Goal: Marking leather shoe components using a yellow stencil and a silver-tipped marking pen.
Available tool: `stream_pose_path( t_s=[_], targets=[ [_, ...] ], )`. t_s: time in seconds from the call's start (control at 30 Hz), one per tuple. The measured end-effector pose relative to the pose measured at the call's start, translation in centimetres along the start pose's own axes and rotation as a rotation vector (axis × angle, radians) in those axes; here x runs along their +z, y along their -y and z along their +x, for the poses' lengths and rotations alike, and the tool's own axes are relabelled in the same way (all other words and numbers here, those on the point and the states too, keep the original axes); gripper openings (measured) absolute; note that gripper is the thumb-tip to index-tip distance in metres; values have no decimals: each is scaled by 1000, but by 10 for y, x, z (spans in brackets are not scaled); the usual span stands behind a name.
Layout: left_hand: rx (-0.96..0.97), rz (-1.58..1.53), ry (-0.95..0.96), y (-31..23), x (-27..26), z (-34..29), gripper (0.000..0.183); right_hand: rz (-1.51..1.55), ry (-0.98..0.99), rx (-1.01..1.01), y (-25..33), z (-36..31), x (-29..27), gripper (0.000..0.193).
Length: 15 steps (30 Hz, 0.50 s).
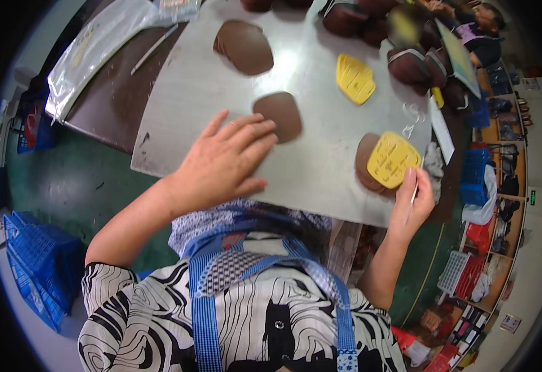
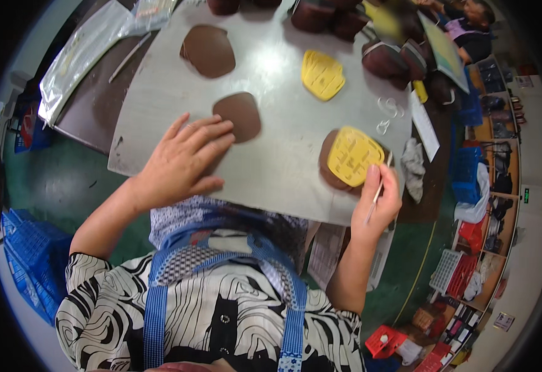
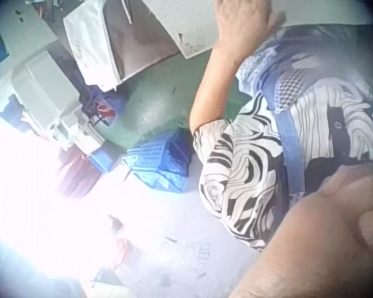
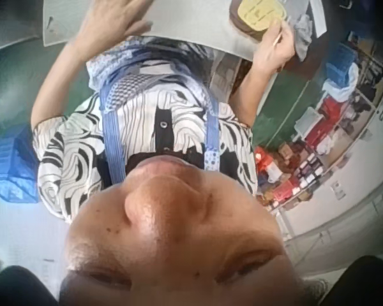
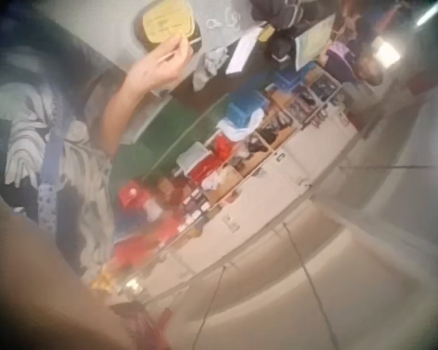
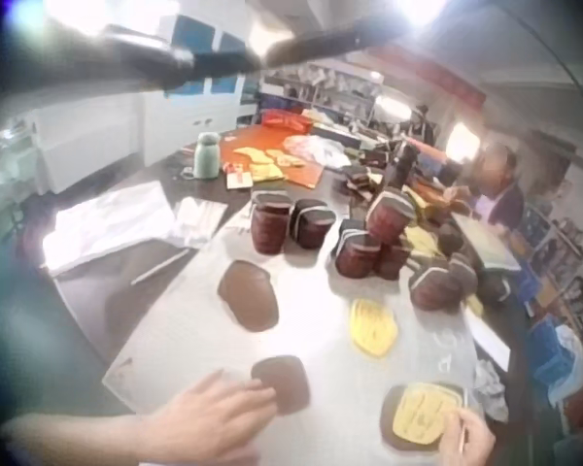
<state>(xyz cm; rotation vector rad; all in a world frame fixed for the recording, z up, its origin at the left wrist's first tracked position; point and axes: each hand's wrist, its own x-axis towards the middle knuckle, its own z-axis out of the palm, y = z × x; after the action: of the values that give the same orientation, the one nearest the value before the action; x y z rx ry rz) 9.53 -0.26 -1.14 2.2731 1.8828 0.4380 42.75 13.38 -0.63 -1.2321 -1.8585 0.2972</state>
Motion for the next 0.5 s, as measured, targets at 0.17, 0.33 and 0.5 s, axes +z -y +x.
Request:
stream_pose_path(
  t_s=[0.17,0.33,0.5],
  targets=[
    [120,-227,-54,-39,8,-21,57,572,319,332,51,-3,32,20],
    [74,-269,-418,-35,14,-21,37,661,549,374,67,-17,58,20],
    [-44,-253,-412,-43,19,-14,35,493,566,349,74,-21,63,20]
  ],
)
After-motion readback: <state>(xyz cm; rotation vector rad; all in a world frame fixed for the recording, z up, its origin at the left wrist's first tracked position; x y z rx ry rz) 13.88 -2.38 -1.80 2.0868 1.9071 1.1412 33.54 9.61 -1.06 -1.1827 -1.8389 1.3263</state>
